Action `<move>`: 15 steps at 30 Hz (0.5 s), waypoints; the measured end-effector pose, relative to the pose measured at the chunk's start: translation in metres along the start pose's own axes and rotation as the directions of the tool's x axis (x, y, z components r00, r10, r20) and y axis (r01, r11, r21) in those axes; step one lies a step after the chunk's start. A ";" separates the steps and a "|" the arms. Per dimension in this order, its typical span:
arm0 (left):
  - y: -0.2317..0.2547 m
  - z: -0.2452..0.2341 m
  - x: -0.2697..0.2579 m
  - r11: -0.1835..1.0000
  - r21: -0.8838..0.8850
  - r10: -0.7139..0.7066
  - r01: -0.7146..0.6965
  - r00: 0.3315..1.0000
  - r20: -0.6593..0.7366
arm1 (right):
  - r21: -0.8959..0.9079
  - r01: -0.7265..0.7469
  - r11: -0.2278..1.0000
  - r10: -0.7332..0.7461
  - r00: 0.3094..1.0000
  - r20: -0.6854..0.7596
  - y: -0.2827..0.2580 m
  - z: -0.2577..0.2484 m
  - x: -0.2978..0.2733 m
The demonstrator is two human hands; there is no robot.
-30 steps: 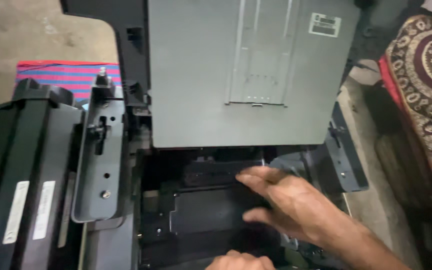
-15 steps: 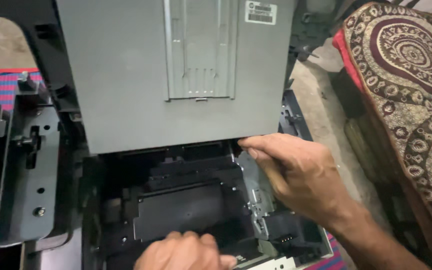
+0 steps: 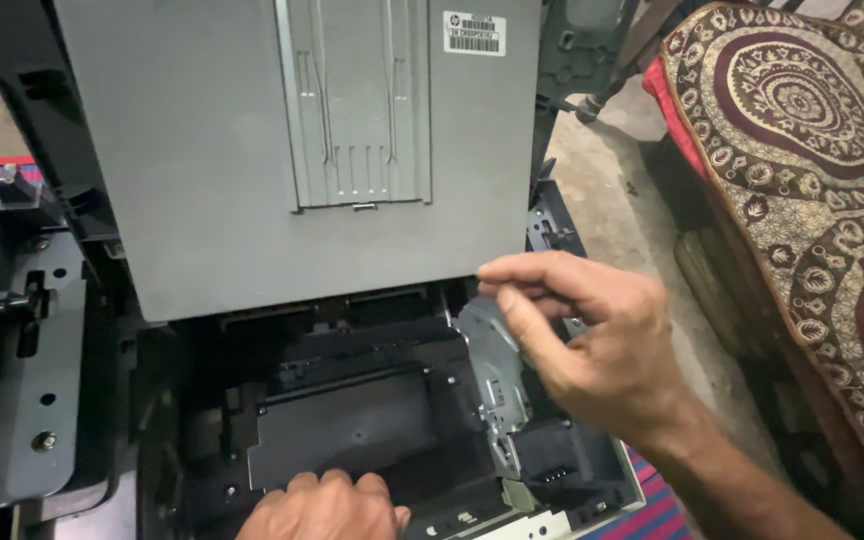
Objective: The person disassembles a printer by removing screws and detaching internal components. They use a screwdriver to loosen fasteners, then lift and remove a large internal assembly from the printer chassis.
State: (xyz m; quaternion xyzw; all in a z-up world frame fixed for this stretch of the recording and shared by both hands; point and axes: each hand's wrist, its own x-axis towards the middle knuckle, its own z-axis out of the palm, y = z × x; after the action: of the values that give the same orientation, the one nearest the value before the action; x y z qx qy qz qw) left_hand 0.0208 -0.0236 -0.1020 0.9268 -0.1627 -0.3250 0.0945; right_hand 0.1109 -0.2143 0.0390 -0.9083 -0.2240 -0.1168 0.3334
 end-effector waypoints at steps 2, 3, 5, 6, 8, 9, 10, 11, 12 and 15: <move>0.001 -0.006 -0.003 1.000 0.001 0.023 -0.023 0.999 -0.046 | -0.018 0.034 0.999 -0.034 0.999 0.009 0.000 0.001 -0.001; 0.001 -0.010 -0.005 1.000 0.011 0.028 -0.028 0.999 -0.021 | -0.034 0.039 0.999 -0.039 0.999 0.008 0.000 0.002 -0.001; -0.001 -0.019 -0.008 0.999 0.029 0.037 -0.038 0.999 0.033 | -0.047 0.043 0.998 -0.043 0.999 0.006 -0.001 0.002 -0.001; 0.000 -0.024 -0.011 0.998 0.048 0.029 -0.028 0.999 -0.014 | -0.043 0.043 0.998 -0.043 0.999 0.005 -0.001 0.002 -0.002; 0.001 -0.037 -0.013 0.996 0.089 0.018 -0.008 0.994 -0.110 | -0.031 0.041 0.999 -0.041 0.999 0.001 -0.002 0.000 -0.002; 0.003 -0.044 -0.016 0.996 0.082 -0.012 0.019 0.996 -0.084 | -0.019 0.041 0.999 -0.041 0.999 -0.001 -0.002 -0.001 -0.002; 0.005 -0.052 -0.019 0.996 0.076 -0.042 0.046 0.997 -0.058 | -0.008 0.041 0.999 -0.041 0.999 -0.004 -0.003 -0.002 -0.002; 0.007 -0.059 -0.021 0.995 0.070 -0.071 0.073 0.997 -0.031 | 0.001 0.037 0.999 -0.037 0.999 -0.006 -0.003 -0.003 -0.002; 0.009 -0.066 -0.023 0.993 0.077 -0.092 0.094 0.996 -0.020 | 0.011 0.033 0.999 -0.033 0.999 -0.008 -0.003 -0.003 -0.002; 0.014 -0.084 -0.027 0.983 0.101 -0.156 0.150 0.986 0.051 | 0.033 0.031 0.999 -0.030 0.999 -0.010 -0.003 -0.006 -0.006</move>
State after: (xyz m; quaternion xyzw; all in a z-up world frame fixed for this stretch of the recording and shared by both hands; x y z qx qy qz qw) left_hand 0.0507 -0.0210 -0.0173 0.9301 -0.1094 -0.3502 0.0193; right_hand 0.1041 -0.2183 0.0434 -0.8985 -0.2380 -0.1225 0.3478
